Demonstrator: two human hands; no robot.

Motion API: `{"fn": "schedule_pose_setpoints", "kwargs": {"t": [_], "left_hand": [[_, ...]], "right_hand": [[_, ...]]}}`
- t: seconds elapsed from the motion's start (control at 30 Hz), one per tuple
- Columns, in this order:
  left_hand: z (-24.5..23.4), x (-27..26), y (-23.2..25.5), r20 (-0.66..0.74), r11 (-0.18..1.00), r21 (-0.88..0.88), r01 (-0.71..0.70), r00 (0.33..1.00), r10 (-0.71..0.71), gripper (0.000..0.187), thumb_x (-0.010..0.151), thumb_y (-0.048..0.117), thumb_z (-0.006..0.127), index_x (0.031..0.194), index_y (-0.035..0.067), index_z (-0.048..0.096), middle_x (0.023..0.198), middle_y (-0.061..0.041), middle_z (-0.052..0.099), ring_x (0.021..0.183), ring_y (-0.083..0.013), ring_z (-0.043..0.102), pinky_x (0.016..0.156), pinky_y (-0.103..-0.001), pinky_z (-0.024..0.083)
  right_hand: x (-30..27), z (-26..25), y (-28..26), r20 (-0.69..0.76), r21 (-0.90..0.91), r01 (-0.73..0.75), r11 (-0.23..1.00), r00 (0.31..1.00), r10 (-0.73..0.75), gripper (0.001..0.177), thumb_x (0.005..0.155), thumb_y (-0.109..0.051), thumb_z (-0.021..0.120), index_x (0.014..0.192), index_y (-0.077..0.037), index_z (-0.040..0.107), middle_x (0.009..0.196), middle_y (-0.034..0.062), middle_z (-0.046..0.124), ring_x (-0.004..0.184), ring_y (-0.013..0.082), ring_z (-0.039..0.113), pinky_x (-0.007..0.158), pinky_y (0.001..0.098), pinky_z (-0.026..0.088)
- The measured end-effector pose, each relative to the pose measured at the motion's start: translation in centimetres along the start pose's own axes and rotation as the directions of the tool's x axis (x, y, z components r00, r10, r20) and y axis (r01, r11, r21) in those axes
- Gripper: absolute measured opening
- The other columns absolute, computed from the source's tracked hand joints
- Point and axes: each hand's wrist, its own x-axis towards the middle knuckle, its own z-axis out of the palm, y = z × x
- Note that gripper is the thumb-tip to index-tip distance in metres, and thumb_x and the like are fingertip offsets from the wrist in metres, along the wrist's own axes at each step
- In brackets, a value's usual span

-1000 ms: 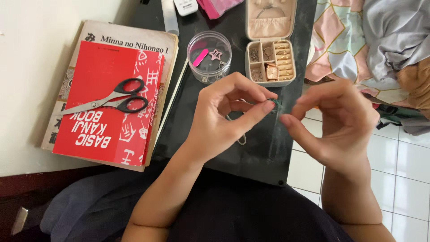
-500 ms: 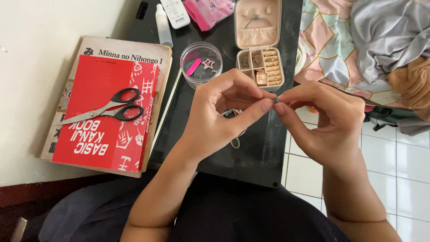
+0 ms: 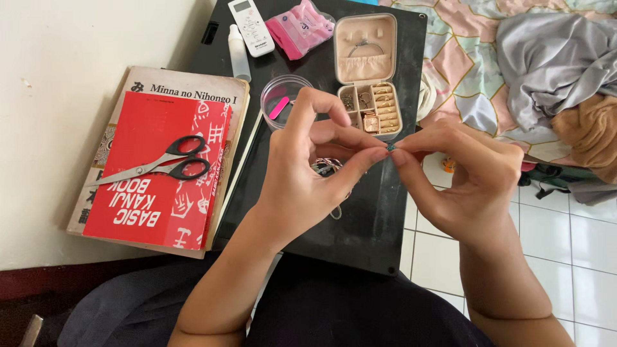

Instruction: The person removes a watch and a bracelet, then places them into a jewelry box. They also untangle several beaded bracelets and place them into a clear container. The items are then moved to a dresser.

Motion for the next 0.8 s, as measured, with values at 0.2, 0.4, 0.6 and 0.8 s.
{"fn": "schedule_pose_setpoints", "kwargs": {"t": [0.2, 0.4, 0.6, 0.8], "left_hand": [[-0.2, 0.0, 0.5, 0.006, 0.981, 0.123, -0.151, 0.988, 0.151, 0.042, 0.101, -0.006, 0.074, 0.107, 0.006, 0.034, 0.098, -0.014, 0.077, 0.090, -0.0151, 0.080, 0.074, -0.021, 0.065], [-2.4, -0.3, 0.9, -0.001, 0.920, 0.314, -0.234, 0.969, 0.247, 0.039, 0.105, -0.005, 0.072, 0.100, 0.005, 0.035, 0.096, -0.013, 0.076, 0.091, -0.0146, 0.079, 0.079, -0.022, 0.063], [-3.5, -0.6, 1.4, -0.054, 0.842, 0.499, -0.206, 0.962, 0.267, 0.033, 0.104, -0.004, 0.072, 0.101, 0.004, 0.040, 0.101, -0.011, 0.072, 0.087, -0.0159, 0.075, 0.074, -0.024, 0.056], [-3.7, -0.8, 0.7, -0.057, 0.780, 0.598, -0.186, 0.961, 0.272, 0.029, 0.100, -0.005, 0.074, 0.100, 0.002, 0.046, 0.091, -0.011, 0.067, 0.081, -0.0201, 0.065, 0.074, -0.029, 0.050]], "right_hand": [[-0.5, 0.4, 0.7, -0.025, 0.123, -0.020, 0.992, 0.999, 0.024, 0.008, 0.098, 0.009, 0.074, 0.100, 0.007, 0.067, 0.084, 0.0100, 0.070, 0.073, 0.0109, 0.067, 0.068, 0.0199, 0.051], [-0.8, -0.5, 2.1, -0.143, 0.203, -0.109, 0.973, 0.980, 0.140, 0.006, 0.096, 0.010, 0.068, 0.099, 0.012, 0.064, 0.093, 0.0138, 0.069, 0.078, 0.0114, 0.067, 0.069, 0.0205, 0.057], [-0.7, -0.8, 3.0, -0.173, 0.280, -0.184, 0.942, 0.956, 0.238, 0.004, 0.097, 0.010, 0.067, 0.097, 0.009, 0.063, 0.086, 0.0096, 0.068, 0.072, 0.0076, 0.064, 0.064, 0.0184, 0.054], [-1.3, 0.0, 3.6, -0.180, 0.274, -0.194, 0.942, 0.952, 0.249, 0.004, 0.100, 0.011, 0.067, 0.099, 0.010, 0.063, 0.086, 0.0092, 0.066, 0.071, 0.0066, 0.063, 0.065, 0.0186, 0.052]]}}
